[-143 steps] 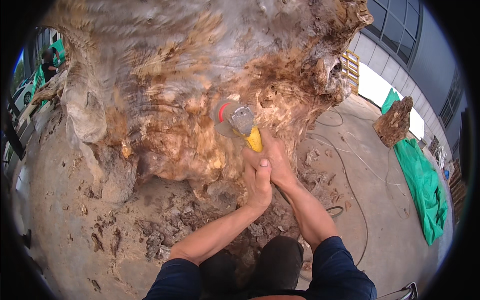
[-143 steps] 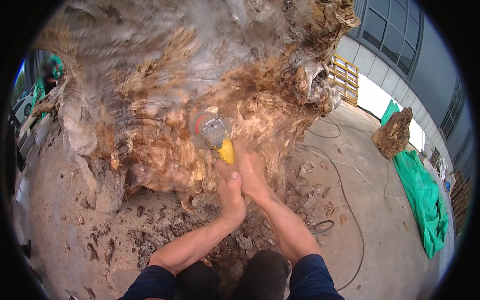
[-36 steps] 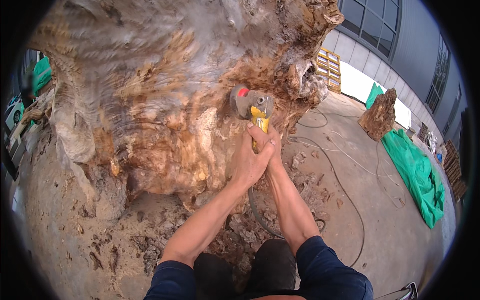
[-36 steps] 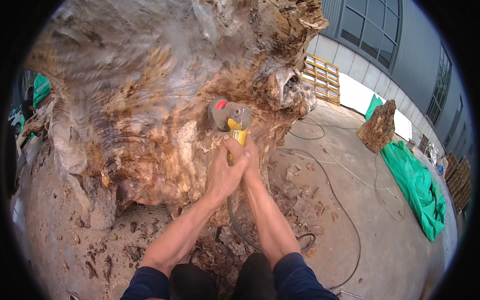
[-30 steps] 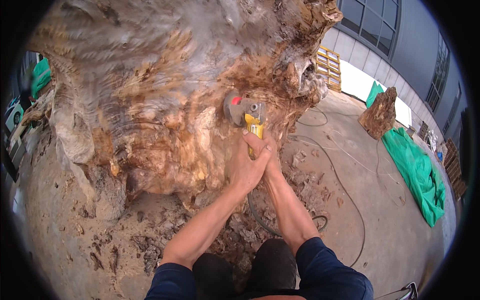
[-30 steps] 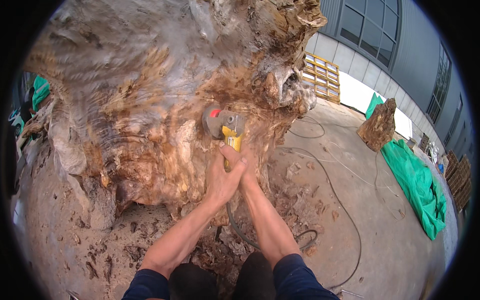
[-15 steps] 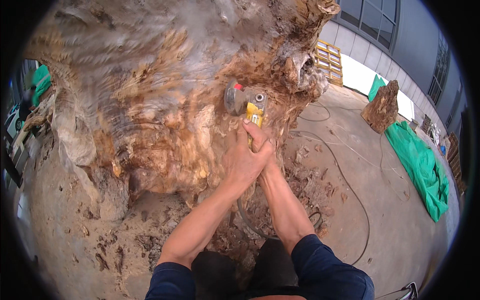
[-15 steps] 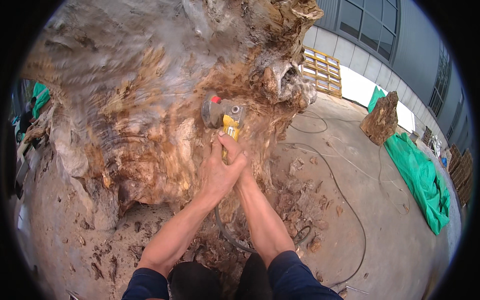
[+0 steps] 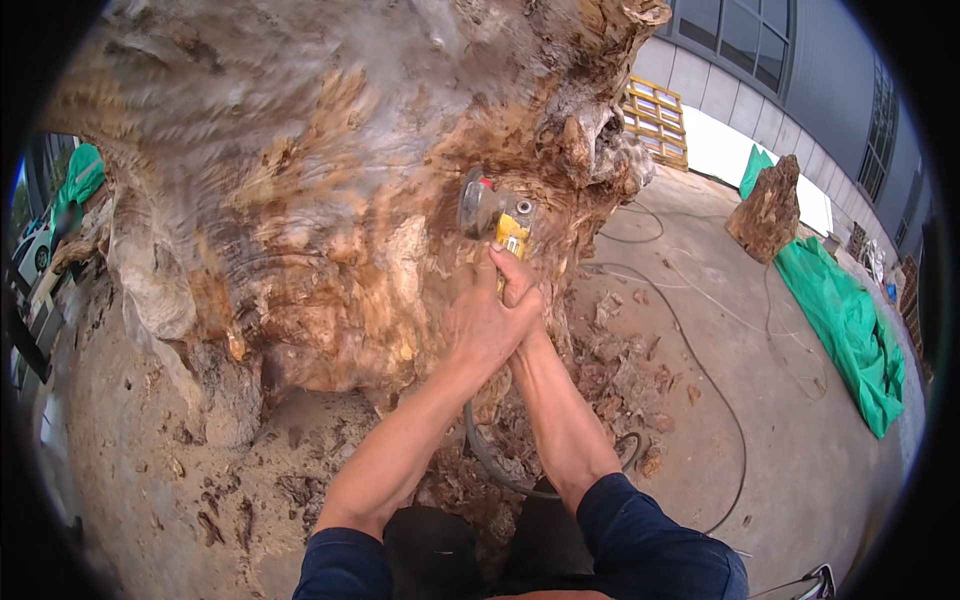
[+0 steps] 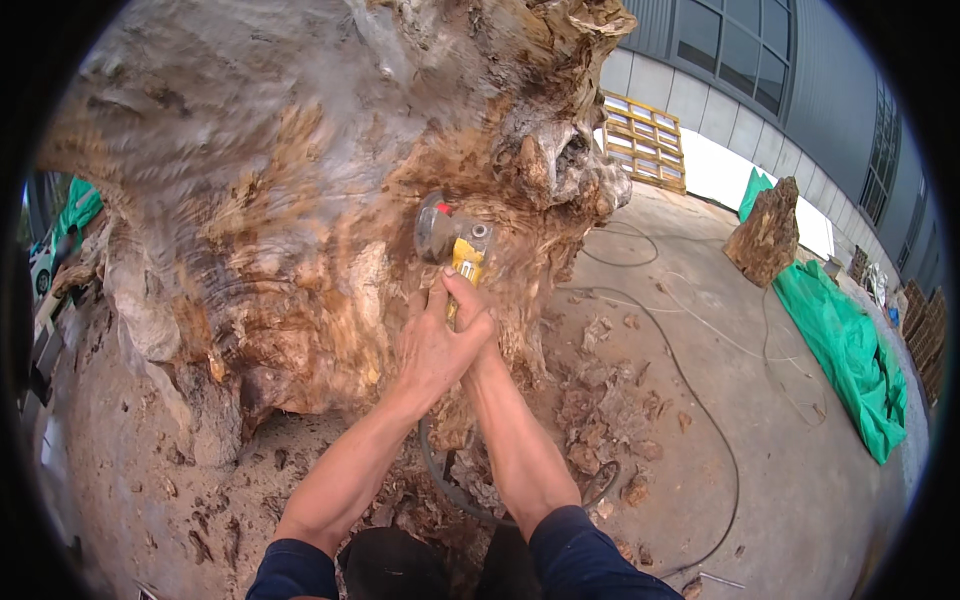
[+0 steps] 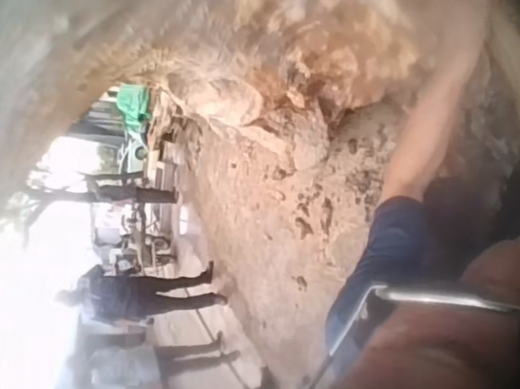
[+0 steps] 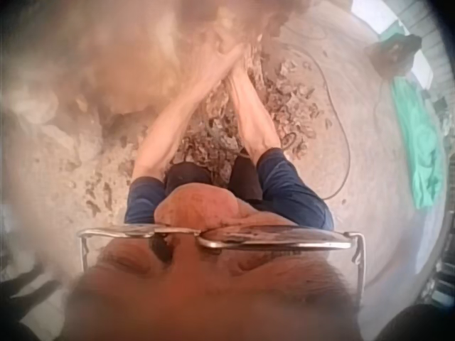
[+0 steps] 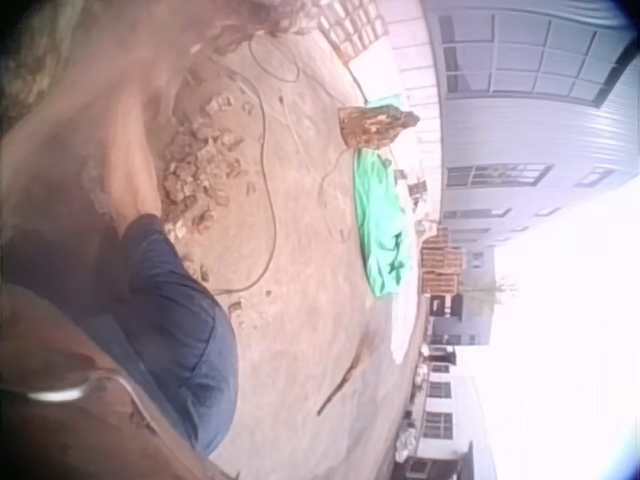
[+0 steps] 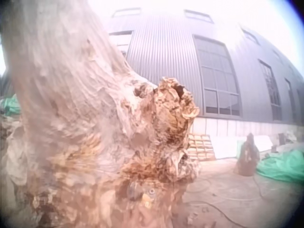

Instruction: The person carves a large piece of wood using a chisel and hammer, then switches to an angle grinder to smooth and shape the surface. Wood chips accumulate on the floor as the person works on different sections of the log.

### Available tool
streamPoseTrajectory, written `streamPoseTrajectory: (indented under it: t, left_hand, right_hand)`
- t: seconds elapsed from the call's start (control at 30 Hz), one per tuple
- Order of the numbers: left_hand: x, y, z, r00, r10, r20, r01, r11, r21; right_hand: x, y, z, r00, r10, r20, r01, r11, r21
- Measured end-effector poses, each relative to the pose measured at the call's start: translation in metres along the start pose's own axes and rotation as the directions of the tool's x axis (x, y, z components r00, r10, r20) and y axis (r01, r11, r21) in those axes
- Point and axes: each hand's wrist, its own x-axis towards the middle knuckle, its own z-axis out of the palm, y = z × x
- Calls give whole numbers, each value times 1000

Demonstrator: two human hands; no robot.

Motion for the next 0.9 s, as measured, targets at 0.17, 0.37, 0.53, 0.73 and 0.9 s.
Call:
streamPoseTrajectory:
  t: [0.17,0.37,0.53,0.73,0.9]
  left_hand:
    - [7,11,-6,999,14,31,-15,999,31]
    - [5,18,-11,999,25,-43,-24,1000,9]
    - [9,15,-6,997,-21,68,23,1000,-21]
    - [3,5,1,999,2,-41,1,998,68]
    - [-21,6,10,992,-70,-109,66,997,-40]
  right_hand:
    - [3,-3,-1,1000,-5,-2,5,1000,2]
    - [2,-1,-4,1000,6,1,-6,1000,-6]
    - [-1,-4,-4,1000,8,0,-8,1000,-15]
    - [-2,-2,-3,1000,16,13,-15,1000,-21]
    - [-2,-3,-4,1000,18,15,-17,999,-36]
